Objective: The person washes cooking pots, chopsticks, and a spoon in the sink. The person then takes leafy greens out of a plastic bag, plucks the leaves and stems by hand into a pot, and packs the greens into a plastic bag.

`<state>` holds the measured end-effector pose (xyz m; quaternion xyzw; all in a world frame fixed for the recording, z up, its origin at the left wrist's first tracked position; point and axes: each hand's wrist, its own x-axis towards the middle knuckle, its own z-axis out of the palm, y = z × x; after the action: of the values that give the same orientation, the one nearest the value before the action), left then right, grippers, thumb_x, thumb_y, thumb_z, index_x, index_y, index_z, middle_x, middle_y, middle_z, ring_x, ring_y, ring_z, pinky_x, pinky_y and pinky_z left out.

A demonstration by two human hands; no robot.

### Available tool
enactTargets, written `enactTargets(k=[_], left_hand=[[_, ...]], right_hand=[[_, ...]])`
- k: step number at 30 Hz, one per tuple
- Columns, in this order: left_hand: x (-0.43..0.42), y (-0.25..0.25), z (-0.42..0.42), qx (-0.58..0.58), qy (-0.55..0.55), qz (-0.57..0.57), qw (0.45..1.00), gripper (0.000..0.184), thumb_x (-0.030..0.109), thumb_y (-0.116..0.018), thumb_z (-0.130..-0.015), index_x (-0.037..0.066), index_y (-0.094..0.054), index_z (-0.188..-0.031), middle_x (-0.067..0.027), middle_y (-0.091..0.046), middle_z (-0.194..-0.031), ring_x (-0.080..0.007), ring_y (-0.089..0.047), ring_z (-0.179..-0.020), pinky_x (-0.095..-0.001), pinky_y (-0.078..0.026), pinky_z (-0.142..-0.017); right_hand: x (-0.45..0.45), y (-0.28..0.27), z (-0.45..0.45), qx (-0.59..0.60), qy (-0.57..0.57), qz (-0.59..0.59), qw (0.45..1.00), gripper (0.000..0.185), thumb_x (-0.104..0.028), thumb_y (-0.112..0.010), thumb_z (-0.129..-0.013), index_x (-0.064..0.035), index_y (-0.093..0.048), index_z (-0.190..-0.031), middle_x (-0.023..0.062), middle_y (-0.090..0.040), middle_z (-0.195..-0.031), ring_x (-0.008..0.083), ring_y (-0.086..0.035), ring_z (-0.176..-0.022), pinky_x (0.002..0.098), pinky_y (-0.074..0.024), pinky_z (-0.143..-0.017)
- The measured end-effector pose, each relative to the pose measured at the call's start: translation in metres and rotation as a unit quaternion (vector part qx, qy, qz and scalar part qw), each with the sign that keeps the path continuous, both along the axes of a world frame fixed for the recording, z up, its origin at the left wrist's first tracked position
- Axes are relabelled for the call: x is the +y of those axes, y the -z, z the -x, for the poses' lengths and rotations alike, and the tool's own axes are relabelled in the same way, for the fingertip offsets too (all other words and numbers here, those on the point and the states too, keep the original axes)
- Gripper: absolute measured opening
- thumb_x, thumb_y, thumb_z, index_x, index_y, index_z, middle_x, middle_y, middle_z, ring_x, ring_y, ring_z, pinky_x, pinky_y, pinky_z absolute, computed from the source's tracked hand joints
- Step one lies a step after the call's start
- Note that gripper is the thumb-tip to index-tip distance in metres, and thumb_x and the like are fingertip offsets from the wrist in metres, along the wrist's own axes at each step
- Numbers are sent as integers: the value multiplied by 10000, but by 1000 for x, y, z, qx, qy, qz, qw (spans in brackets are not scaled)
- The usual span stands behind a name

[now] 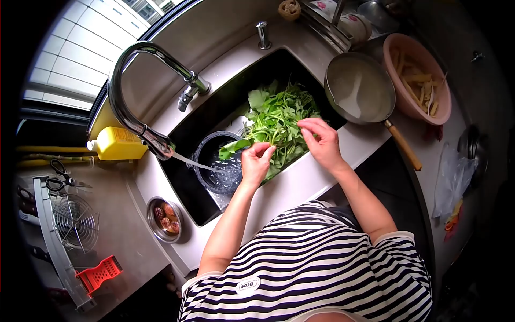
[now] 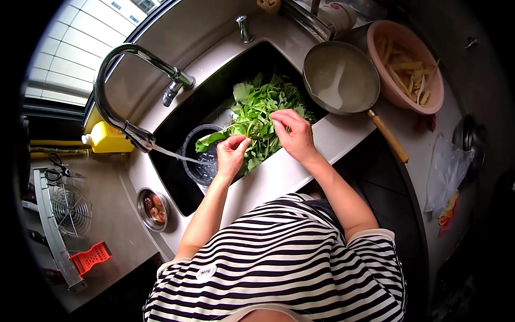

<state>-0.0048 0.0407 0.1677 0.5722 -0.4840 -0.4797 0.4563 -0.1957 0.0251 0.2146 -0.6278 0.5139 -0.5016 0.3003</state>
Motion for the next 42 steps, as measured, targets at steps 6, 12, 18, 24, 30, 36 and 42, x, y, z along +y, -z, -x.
enactTargets(k=[6, 12, 18, 24, 30, 36, 42], left_hand=[[2, -12, -1, -139, 58, 42, 988, 145, 116, -702, -735, -3, -667, -811, -74, -629, -654, -118, -577, -556, -237, -460, -545], [4, -27, 2, -313, 89, 91, 941, 115, 164, -682, -716, 66, -672, -774, -99, -598, -678, -271, -602, -629, -354, -466, -571], [11, -29, -3, -312, 85, 102, 941, 109, 155, -687, -710, 53, -668, -742, -98, -583, -675, -274, -589, -619, -355, -462, -565], [29, -33, -21, -252, 55, 43, 965, 105, 121, -693, -722, 29, -678, -769, -90, -598, -650, -178, -569, -557, -295, -442, -530], [39, -29, -47, 10, 17, -86, 996, 95, 77, -663, -787, -18, -674, -792, 15, -616, -678, -31, -488, -586, -188, -402, -527], [83, -34, -81, 58, -64, -188, 978, 134, 129, -651, -796, 1, -663, -758, -2, -556, -586, -45, -424, -446, -173, -307, -411], [102, -35, -92, 92, -83, -200, 972, 167, 151, -626, -825, -8, -663, -791, -14, -560, -595, -47, -436, -460, -172, -328, -426]], right_hand=[[9, -7, -16, 183, -91, 128, 970, 233, -1, -634, -683, -68, -657, -905, 51, -565, -793, 180, -576, -642, 281, -472, -539], [3, 7, -25, 391, -79, 226, 889, 194, -98, -606, -676, -61, -616, -866, 52, -546, -743, 173, -566, -632, 290, -464, -496], [1, 22, -27, 423, -132, 212, 871, 51, -95, -551, -663, -66, -510, -651, 57, -528, -629, 201, -566, -547, 308, -460, -438], [-1, 12, -42, 326, -195, 159, 911, 122, -143, -601, -681, -49, -525, -666, 83, -525, -636, 235, -572, -556, 336, -479, -475], [-9, -9, -77, -21, -213, 4, 977, 64, -50, -623, -682, -5, -591, -714, 42, -547, -625, 99, -541, -529, 233, -438, -490], [-43, -55, -95, -278, -279, -105, 913, 66, -48, -531, -850, -25, -592, -860, 13, -580, -691, 55, -566, -621, 181, -465, -511], [-53, -21, -136, -3, -374, -171, 912, 396, -96, -507, -874, -7, -460, -1258, 66, -630, -915, 96, -594, -729, 219, -487, -638]])
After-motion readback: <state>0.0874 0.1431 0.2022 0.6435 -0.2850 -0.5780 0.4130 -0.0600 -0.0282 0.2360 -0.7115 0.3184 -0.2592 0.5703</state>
